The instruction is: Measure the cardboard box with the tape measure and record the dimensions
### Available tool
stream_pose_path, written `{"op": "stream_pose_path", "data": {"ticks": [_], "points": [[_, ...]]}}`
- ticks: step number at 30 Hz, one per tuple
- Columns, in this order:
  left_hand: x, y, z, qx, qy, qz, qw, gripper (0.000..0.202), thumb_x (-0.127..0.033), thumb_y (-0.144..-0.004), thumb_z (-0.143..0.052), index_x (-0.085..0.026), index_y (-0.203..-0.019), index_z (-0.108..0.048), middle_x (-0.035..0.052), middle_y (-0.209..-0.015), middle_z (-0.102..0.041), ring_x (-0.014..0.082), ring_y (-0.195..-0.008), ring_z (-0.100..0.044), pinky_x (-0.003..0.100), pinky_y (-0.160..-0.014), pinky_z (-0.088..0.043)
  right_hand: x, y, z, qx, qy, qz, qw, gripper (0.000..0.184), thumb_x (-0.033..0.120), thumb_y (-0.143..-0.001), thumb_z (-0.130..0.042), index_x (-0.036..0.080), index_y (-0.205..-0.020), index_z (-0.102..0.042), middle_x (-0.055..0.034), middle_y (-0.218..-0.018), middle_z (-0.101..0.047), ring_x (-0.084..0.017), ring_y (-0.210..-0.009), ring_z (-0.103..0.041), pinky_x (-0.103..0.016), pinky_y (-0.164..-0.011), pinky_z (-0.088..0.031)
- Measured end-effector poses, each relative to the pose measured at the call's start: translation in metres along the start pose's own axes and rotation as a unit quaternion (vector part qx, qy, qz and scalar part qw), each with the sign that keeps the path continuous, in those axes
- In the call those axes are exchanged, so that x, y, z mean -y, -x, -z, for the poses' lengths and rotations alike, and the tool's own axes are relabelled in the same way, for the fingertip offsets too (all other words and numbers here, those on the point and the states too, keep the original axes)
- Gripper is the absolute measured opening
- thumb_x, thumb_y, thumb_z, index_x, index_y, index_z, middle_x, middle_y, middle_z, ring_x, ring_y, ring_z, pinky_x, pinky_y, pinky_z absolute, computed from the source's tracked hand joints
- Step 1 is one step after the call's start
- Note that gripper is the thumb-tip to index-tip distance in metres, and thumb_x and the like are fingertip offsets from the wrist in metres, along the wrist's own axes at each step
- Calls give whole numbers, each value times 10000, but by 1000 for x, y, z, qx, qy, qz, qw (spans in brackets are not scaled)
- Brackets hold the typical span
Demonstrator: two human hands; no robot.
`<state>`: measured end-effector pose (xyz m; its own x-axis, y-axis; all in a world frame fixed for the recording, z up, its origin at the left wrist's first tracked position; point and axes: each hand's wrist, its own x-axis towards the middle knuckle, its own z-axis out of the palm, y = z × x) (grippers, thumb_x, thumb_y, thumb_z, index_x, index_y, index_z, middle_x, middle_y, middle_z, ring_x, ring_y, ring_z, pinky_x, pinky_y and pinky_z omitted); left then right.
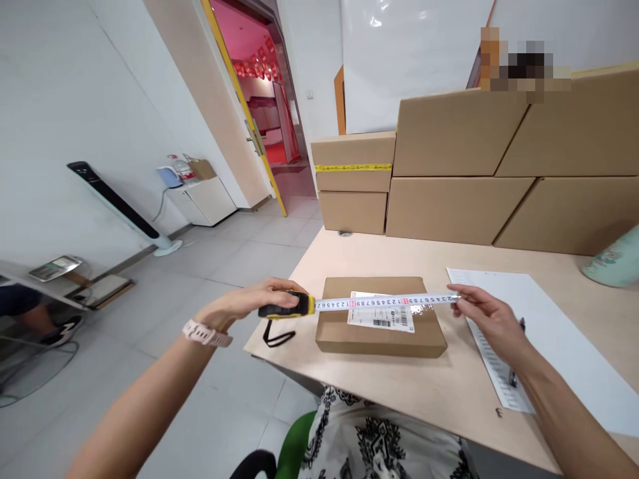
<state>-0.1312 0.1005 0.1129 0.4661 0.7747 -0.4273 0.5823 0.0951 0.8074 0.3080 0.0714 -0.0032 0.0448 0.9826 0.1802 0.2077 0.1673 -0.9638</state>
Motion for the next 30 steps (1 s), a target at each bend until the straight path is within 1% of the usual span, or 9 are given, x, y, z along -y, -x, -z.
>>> {"op": "stream_pose_path", "data": {"ticks": [3, 5, 7, 10, 16, 19, 24, 28, 30], "points": [[15, -9, 14, 9, 1, 19, 1000, 428, -505, -745, -672, -204, -1045, -725, 33, -968, -727, 210, -873, -631, 253, -752, -482, -5, 0, -14, 43, 18, -27, 999, 405, 525, -776, -693, 238, -1061, -702, -51, -847, -705, -210, -813, -657, -341, -777, -531], [23, -15, 19, 21, 8, 26, 999, 458, -526, -745, -659, -188, -1047, -728, 46, -955, -737, 212, -843, -646, 262, -733, -496, -6, 1, -21, 53, 31, -22, 998, 396, 533, -779, -689, 233, -1038, -704, -62, -932, -712, -219, -864, -659, -347, -804, -524], [30, -21, 23, 29, 15, 30, 999, 471, -533, -745, -655, -175, -1041, -730, 57, -944, -744, 212, -822, -657, 266, -718, -505, -8, 0, -24, 52, 51, 2, 997, 375, 534, -791, -676, 232, -1010, -713, -66, -993, -697, -212, -878, -652, -341, -805, -521], [37, -29, 29, 34, 24, 34, 999, 459, -528, -746, -657, -165, -1016, -736, 66, -922, -749, 208, -803, -666, 270, -716, -511, -12, 0, -26, 47, 67, 35, 996, 361, 535, -805, -659, 232, -988, -727, -64, -1015, -663, -196, -856, -640, -331, -785, -527], [48, -34, 40, 33, 31, 43, 998, 460, -521, -752, -669, -145, -1008, -734, 57, -846, -744, 193, -739, -662, 267, -665, -504, -11, 2, -31, 52, 70, 20, 996, 369, 532, -789, -675, 243, -1007, -747, -65, -1026, -664, -210, -891, -641, -324, -800, -529], [52, -35, 42, 35, 27, 43, 998, 412, -491, -772, -680, -135, -974, -727, 46, -846, -733, 182, -753, -657, 263, -664, -498, -10, 3, -32, 53, 68, 8, 996, 405, 551, -781, -670, 254, -1044, -753, -76, -1059, -669, -236, -944, -637, -319, -786, -531], [58, -35, 42, 43, 22, 40, 998, 306, -424, -903, -586, -132, -967, -651, 34, -914, -680, 160, -786, -646, 340, -724, -534, -17, 6, -30, 42, 78, 12, 996, 399, 534, -823, -629, 273, -1102, -744, -72, -1119, -661, -255, -1054, -594, -303, -793, -508], [60, -31, 39, 50, 22, 41, 998, 319, -436, -926, -551, -132, -970, -638, 29, -904, -665, 156, -773, -641, 338, -714, -540, -23, 6, -30, 46, 66, 1, 997, 393, 502, -837, -630, 284, -1150, -723, -64, -1156, -653, -252, -1085, -579, -295, -813, -494], [60, -28, 37, 53, 23, 39, 998, 323, -439, -928, -546, -132, -977, -637, 30, -905, -666, 155, -772, -642, 338, -713, -541, -24, 6, -30, 44, 64, -2, 997, 389, 504, -831, -636, 277, -1132, -731, -66, -1153, -656, -251, -1074, -584, -296, -810, -495]]}}
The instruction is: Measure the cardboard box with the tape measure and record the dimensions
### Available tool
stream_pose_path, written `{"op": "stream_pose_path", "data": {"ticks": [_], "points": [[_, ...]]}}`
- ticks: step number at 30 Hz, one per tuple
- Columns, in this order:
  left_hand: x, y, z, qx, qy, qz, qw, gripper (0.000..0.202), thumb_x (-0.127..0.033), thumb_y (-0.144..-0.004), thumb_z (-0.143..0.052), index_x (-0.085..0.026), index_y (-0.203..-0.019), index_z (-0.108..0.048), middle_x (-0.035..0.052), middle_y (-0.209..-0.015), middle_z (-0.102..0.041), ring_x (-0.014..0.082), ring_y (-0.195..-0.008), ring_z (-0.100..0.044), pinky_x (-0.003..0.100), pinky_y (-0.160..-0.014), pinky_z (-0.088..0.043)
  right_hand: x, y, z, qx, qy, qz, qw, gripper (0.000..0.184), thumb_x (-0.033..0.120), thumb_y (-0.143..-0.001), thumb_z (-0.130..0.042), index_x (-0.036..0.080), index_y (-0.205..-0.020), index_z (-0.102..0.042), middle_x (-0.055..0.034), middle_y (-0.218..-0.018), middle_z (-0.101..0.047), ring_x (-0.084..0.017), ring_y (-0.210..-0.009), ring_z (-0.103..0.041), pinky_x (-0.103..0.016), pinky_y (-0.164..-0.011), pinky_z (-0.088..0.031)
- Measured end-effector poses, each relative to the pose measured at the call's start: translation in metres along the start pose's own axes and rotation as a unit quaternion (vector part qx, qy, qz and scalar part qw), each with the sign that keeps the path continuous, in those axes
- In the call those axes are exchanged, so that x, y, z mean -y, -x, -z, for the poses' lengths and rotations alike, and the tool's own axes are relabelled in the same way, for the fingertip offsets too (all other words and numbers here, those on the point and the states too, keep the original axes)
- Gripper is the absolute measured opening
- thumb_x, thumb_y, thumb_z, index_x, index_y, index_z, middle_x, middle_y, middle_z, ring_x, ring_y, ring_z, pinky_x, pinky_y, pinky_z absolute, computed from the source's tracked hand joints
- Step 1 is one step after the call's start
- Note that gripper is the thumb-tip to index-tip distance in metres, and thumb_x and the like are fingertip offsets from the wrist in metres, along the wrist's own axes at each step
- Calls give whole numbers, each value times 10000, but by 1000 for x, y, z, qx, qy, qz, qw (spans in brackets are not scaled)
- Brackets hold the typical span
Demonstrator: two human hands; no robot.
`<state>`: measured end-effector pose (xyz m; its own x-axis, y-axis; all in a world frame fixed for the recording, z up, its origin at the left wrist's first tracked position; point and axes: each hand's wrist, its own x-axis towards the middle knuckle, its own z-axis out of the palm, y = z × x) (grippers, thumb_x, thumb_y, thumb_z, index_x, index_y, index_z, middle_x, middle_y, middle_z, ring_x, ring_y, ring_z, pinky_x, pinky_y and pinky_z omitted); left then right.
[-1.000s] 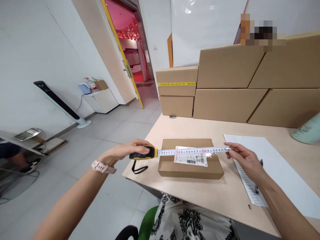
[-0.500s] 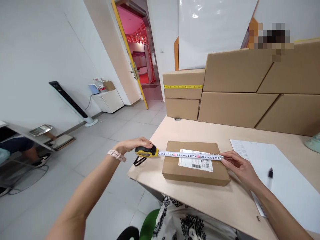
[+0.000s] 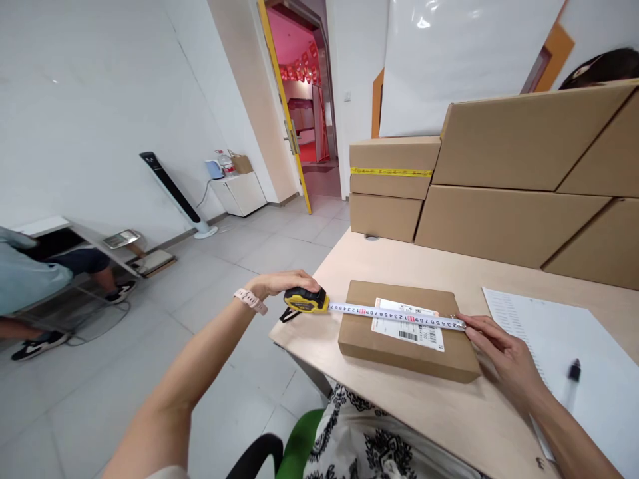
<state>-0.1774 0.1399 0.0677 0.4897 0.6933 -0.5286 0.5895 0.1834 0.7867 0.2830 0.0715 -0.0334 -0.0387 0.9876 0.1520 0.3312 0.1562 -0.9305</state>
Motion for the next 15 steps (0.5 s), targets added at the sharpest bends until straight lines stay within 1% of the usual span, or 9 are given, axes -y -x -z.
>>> {"op": "stream_pose_path", "data": {"ticks": [6, 15], "points": [[-2, 3, -4, 1, 4, -3, 1000, 314, -431, -927, -551, -132, -963, -639, 28, -895, -666, 151, -761, -639, 332, -705, -538, 1, 0, -2, -18, 16, 7, 1000, 411, 539, -798, -647, 264, -1086, -748, -68, -1109, -679, -252, -1012, -611, -309, -775, -516], [2, 0, -1, 1, 8, -9, 1000, 295, -416, -924, -559, -132, -949, -632, 22, -883, -652, 146, -750, -627, 319, -686, -532, 3, 2, -3, -28, 3, 1, 1000, 404, 532, -789, -659, 241, -1052, -756, -78, -1116, -687, -248, -999, -623, -314, -791, -516]]}}
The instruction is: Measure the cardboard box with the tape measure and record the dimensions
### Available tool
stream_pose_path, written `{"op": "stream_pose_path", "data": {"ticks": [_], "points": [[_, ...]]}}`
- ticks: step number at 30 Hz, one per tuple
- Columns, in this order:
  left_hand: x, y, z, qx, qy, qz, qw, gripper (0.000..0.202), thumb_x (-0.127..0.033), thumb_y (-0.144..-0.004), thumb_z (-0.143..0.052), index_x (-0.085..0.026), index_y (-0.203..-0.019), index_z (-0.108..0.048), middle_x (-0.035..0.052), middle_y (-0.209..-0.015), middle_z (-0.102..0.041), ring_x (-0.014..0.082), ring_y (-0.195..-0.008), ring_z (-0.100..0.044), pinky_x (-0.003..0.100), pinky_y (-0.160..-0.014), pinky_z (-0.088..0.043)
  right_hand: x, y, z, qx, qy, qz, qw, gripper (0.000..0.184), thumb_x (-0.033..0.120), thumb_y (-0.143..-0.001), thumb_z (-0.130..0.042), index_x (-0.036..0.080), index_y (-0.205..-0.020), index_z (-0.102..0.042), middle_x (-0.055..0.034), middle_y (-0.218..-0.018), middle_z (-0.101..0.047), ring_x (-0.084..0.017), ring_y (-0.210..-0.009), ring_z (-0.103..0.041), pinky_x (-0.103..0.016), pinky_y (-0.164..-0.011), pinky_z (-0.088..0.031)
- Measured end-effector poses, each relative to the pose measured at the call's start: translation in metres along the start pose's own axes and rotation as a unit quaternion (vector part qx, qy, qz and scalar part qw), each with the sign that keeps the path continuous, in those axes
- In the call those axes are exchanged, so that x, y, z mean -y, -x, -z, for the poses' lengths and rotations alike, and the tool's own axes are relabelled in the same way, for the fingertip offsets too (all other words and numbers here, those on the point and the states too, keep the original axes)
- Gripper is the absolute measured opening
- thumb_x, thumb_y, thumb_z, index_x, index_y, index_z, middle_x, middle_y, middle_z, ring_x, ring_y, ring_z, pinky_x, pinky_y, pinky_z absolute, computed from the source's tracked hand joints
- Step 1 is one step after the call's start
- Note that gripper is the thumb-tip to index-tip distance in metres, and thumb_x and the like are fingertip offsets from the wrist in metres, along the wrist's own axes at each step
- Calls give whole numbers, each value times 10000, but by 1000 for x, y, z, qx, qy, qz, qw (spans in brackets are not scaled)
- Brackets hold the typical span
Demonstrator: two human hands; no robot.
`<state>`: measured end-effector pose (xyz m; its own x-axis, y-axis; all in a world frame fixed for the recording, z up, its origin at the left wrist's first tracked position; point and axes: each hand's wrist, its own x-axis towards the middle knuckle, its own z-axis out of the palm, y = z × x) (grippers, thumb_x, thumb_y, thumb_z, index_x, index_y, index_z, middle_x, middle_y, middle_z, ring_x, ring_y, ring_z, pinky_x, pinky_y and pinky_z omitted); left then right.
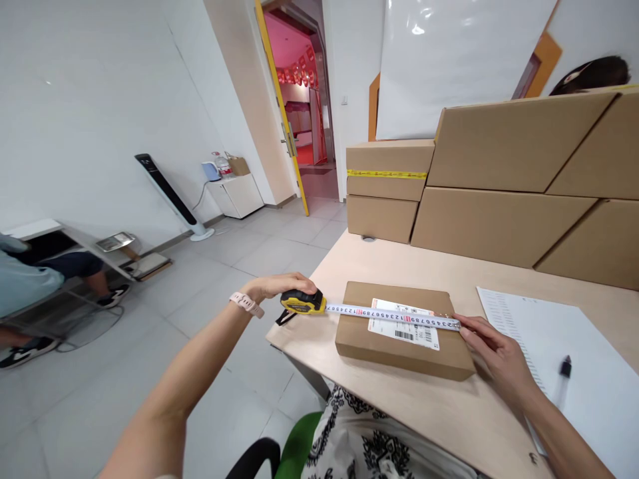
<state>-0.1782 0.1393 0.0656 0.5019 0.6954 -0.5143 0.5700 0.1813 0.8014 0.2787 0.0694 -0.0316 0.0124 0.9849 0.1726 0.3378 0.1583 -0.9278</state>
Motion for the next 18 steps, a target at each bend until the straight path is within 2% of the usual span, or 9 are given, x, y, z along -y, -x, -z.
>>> {"op": "stream_pose_path", "data": {"ticks": [5, 11, 15, 18], "points": [[-3, 1, -2, -5, 6, 2, 1000, 324, -446, -908, -567, -133, -946, -640, 28, -872, -661, 144, -731, -626, 311, -665, -524, -2, 0, 0, -3, 4, 4, 1000, 414, 530, -793, -657, 247, -1081, -749, -74, -1123, -691, -247, -991, -635, -307, -789, -523], [-8, 3, -5, -23, 19, 0, 1000, 411, -529, -765, -654, -147, -905, -709, 36, -821, -716, 171, -724, -640, 262, -641, -493, -4, -1, -1, -4, 4, 5, 1000, 398, 526, -799, -656, 249, -1069, -752, -73, -1117, -698, -244, -965, -648, -296, -760, -530], [-8, 3, -4, -16, 18, 5, 1000, 396, -505, -793, -644, -136, -924, -702, 34, -832, -712, 169, -728, -640, 263, -644, -491, -3, -2, -2, -3, -2, 4, 1000, 396, 525, -802, -652, 244, -1063, -751, -79, -1114, -698, -245, -972, -649, -303, -775, -532], [-7, 3, -3, -5, 13, 13, 1000, 344, -451, -882, -591, -134, -998, -657, 45, -905, -684, 155, -756, -637, 306, -683, -520, -2, -2, -1, -6, -3, 8, 1000, 383, 525, -793, -657, 238, -1025, -759, -80, -1091, -703, -260, -969, -654, -315, -782, -538]]}}
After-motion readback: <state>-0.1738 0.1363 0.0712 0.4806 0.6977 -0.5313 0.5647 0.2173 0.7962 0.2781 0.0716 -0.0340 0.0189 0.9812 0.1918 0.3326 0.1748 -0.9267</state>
